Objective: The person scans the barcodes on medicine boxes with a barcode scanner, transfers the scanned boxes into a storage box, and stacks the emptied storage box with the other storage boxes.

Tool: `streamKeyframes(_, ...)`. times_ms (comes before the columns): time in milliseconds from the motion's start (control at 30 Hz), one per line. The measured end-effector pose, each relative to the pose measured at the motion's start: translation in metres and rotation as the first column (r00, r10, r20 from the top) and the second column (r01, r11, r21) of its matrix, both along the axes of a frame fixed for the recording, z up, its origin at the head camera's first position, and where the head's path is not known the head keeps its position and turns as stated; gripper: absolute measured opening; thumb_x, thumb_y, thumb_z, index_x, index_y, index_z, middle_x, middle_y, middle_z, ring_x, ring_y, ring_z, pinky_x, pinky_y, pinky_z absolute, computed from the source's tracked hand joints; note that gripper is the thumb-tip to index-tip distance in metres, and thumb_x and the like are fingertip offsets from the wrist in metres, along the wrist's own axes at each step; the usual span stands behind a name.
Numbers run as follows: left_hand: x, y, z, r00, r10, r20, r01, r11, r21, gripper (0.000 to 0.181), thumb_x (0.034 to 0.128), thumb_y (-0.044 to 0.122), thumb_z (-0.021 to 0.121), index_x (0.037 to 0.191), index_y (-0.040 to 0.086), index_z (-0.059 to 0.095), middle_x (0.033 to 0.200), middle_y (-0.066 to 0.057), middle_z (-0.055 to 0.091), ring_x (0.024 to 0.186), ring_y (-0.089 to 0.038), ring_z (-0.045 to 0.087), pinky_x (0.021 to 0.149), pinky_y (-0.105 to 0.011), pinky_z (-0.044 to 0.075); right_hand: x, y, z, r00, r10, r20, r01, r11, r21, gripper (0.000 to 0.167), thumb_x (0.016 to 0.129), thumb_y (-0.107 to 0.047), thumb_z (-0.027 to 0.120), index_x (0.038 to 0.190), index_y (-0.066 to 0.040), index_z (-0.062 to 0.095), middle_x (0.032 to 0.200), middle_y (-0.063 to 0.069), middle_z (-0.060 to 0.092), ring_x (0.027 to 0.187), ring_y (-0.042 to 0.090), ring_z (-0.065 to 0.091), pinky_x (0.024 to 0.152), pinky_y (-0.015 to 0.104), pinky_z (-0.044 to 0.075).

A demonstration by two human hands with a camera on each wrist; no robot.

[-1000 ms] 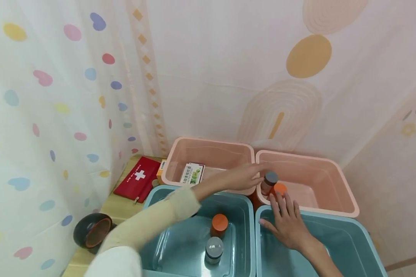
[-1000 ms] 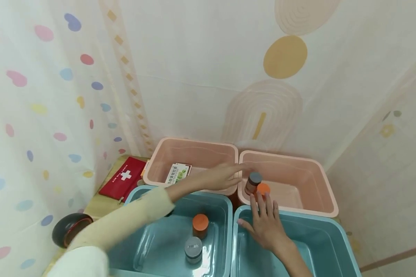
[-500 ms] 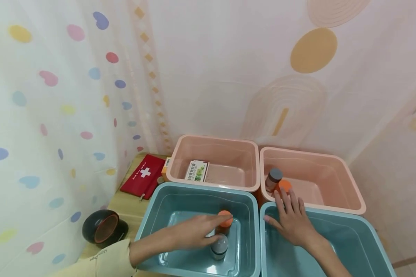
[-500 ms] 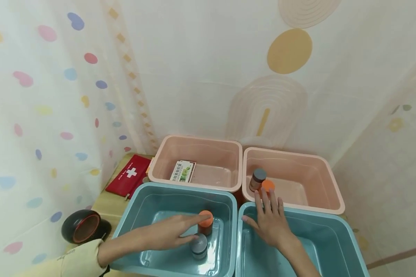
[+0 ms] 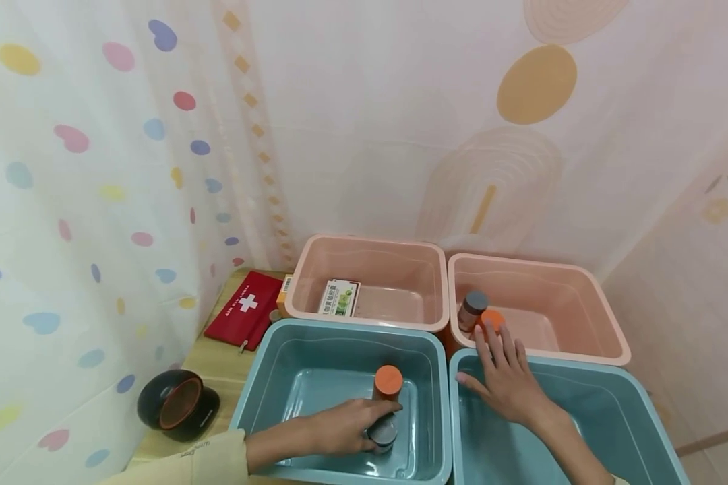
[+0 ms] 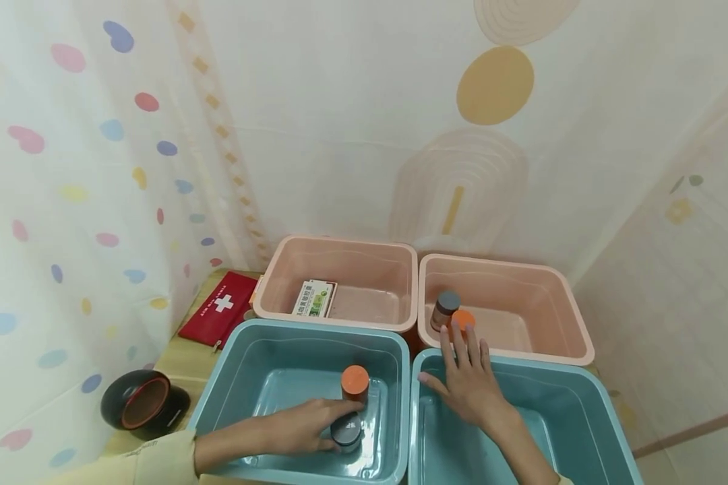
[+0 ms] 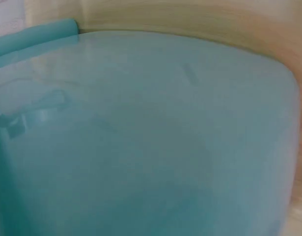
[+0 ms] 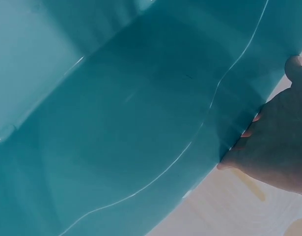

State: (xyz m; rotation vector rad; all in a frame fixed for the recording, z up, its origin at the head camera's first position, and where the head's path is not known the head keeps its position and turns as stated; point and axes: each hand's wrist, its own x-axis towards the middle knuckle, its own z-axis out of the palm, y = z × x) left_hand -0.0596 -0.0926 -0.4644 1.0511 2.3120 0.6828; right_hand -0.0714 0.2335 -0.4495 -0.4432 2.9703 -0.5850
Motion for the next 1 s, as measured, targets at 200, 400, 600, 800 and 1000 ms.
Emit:
streamKeyframes(200,-0.006,-0.004,-0.016,0.979,0.112,0.171,-0.129,0.988,0.09,0.065,0.0892,0.001,0.09,0.147,0.005,0.06,0.139,-0.01,0.073,0.122,-0.009,0.07,0.102,-0.027,0.059,-0.001,-0.008,0.013,0.997,-0.001,0.078,0.002,1.0,-0.016,0.102,0.106,-0.053,0.066,0.168,0.014,0.019,0.177,0.04,0.009,0.164,0.061,-0.002,0.129,0.079,0.0)
streamKeyframes(400,-0.024,-0.015,-0.064,0.995,0.06,0.075,-0.07,0.988,0.14,0.056,0.0898,0.014,0.093,0.138,0.008,0.065,0.127,-0.003,0.077,0.108,-0.007,0.072,0.091,-0.028,0.062,-0.004,-0.016,0.023,0.989,-0.023,0.145,0.014,0.998,0.069,0.099,0.11,-0.05,0.062,0.169,0.014,0.014,0.178,0.038,0.005,0.164,0.06,-0.002,0.13,0.078,0.002)
streamKeyframes(600,-0.018,-0.021,-0.018,0.991,0.133,0.026,-0.136,0.98,0.146,0.058,0.0855,0.012,0.096,0.136,0.007,0.068,0.123,-0.002,0.078,0.103,-0.005,0.069,0.091,-0.03,0.061,-0.002,-0.018,0.018,0.995,-0.027,0.098,0.022,0.998,0.055,0.096,0.109,-0.046,0.065,0.168,0.015,0.018,0.177,0.038,0.009,0.164,0.062,0.002,0.129,0.078,0.005)
streamKeyframes(800,0.0,-0.042,0.046,0.945,0.291,0.148,-0.312,0.938,0.153,0.061,0.0882,0.016,0.094,0.143,0.007,0.067,0.13,-0.004,0.076,0.11,-0.018,0.067,0.102,-0.05,0.062,0.002,-0.015,0.011,0.999,-0.036,0.02,0.036,0.999,0.015,0.095,0.107,-0.043,0.069,0.166,0.016,0.023,0.176,0.039,0.013,0.162,0.064,0.007,0.128,0.079,0.009)
streamKeyframes(1000,0.022,-0.082,0.072,0.86,0.48,0.171,-0.51,0.815,0.275,0.06,0.0917,0.025,0.092,0.145,0.017,0.067,0.14,-0.008,0.072,0.122,-0.03,0.065,0.102,-0.062,0.061,0.003,-0.013,0.011,0.999,-0.039,0.034,0.038,0.999,0.025,0.095,0.108,-0.043,0.068,0.167,0.015,0.022,0.177,0.038,0.011,0.163,0.063,0.006,0.129,0.079,0.008)
